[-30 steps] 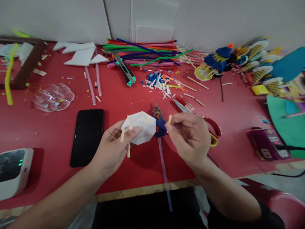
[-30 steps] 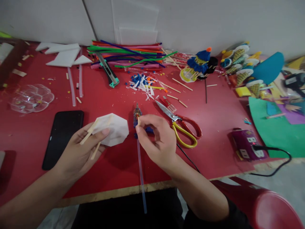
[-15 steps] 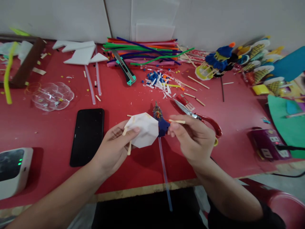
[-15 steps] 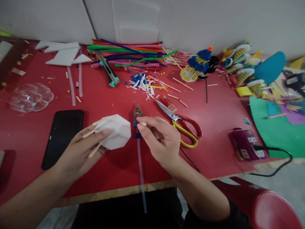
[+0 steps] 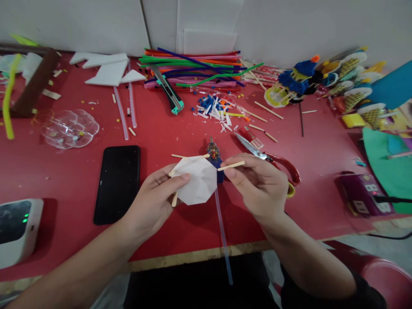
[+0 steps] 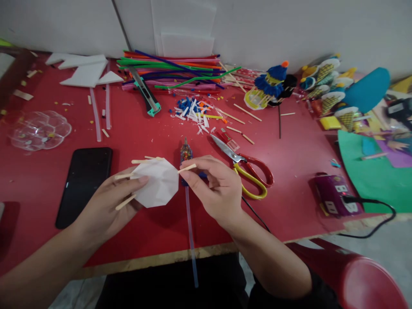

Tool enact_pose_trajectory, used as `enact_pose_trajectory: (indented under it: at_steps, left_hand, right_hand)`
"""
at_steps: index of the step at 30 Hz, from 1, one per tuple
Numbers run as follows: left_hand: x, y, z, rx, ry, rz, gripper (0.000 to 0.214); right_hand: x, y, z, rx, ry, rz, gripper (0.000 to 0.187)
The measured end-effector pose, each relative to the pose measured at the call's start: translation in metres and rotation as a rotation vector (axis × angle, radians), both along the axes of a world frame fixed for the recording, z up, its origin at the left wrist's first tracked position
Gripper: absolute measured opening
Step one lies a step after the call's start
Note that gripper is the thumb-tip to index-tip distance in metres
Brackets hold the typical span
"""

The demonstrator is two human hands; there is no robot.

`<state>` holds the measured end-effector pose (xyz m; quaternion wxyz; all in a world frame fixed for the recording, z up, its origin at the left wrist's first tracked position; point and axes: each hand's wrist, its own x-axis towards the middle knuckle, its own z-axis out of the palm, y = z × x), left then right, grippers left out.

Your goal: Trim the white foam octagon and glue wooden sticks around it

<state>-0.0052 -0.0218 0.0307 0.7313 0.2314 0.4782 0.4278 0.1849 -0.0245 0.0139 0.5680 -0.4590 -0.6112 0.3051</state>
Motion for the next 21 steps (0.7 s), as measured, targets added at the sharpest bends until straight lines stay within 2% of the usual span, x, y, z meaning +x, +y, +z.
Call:
enact_pose_trajectory:
  at_steps: [12,16,18,21]
  left_hand:
    - [0.0005,0.0002,0.0020,0.008,0.008,0.004,0.022]
    - [0.0003,-0.0016,0.0017,-0.014,-0.007,0.029,0.023]
    - [-0.0004,-0.0018,0.0013,-0.026,-0.017,0.067,0.022]
    - [-0.0027,0.0013,0.0009,0.002,-0.060,0.206,0.017]
  right_hand:
    - [0.0036,-0.0003,-0.0016,0.144,-0.185,0.013,0.021]
    - [0.0039,-0.0009,-0.0012,0.139,-0.170,0.001,0.020]
    - [0.0042,-0.0009,-0.0004,0.134,-0.139,-0.024,0.019]
    - [0.0041,0.0005,0.0004,0.146,-0.167,-0.006,0.018]
